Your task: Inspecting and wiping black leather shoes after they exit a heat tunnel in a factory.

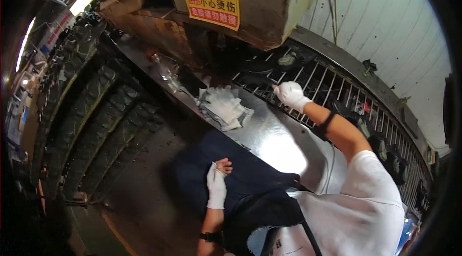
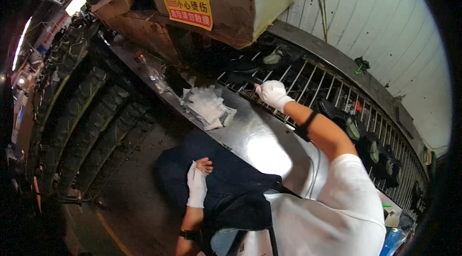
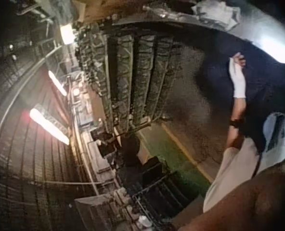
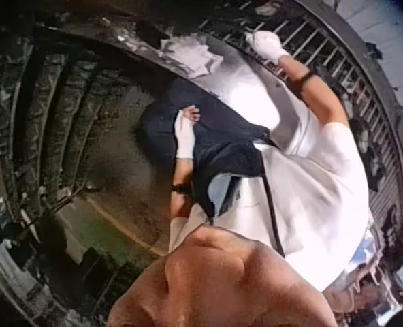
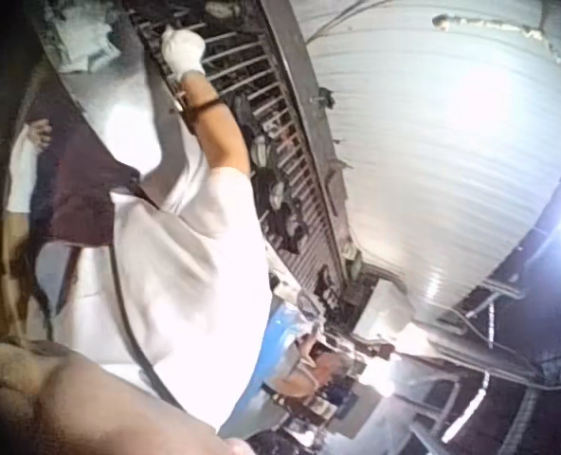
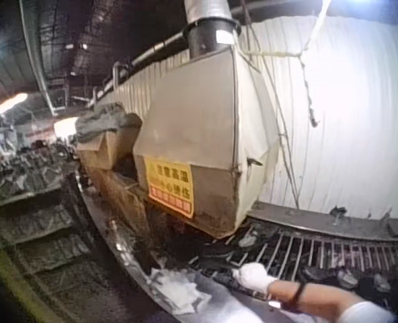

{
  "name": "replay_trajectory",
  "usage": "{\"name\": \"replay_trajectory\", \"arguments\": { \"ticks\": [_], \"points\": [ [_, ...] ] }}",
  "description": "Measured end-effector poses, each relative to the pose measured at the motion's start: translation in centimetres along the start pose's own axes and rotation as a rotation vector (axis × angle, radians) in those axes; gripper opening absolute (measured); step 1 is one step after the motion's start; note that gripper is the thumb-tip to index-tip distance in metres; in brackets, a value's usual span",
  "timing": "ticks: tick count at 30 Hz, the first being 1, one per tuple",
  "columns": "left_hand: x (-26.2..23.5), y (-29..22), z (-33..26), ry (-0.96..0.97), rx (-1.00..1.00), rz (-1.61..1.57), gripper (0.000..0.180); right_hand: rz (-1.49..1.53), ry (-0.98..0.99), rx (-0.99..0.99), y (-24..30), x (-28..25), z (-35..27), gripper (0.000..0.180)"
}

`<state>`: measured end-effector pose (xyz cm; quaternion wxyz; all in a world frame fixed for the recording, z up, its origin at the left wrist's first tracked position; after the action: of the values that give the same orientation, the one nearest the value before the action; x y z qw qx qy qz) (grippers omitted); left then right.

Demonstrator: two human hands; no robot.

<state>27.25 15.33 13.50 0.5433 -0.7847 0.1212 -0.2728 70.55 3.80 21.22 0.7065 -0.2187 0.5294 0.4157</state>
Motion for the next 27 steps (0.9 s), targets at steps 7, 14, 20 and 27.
{"name": "replay_trajectory", "arguments": {
  "ticks": [7, 14, 20, 27],
  "points": [
    [9.3, -9.2, -2.2, 0.245, -0.022, -0.017, 0.053, 0.835, 0.232, 0.307, 12.3, -17.4, -0.8, 0.079],
    [8.0, -8.3, -0.9, 0.121, -0.112, -0.116, 0.041, 1.224, 0.491, 0.401, 7.4, -7.4, -0.6, 0.053],
    [2.0, -3.3, -3.4, -0.169, -0.382, -0.296, 0.047, 1.182, 0.114, 1.257, -11.4, 4.4, 4.5, 0.074],
    [1.3, -1.8, -1.4, -0.288, -0.28, 0.082, 0.052, 0.973, 0.003, 0.365, -20.1, 8.7, 11.1, 0.063]
  ]
}}
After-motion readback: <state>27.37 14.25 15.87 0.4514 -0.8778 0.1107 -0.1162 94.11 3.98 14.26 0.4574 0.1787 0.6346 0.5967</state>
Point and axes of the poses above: each hand's wrist, its own z-axis towards the middle knuckle, its own x-axis out of the palm, y = z × x, the point moved 1 cm from there along z, towards the middle knuckle, and after that the axes turned 10 degrees about -y, right-handed, at the moved point
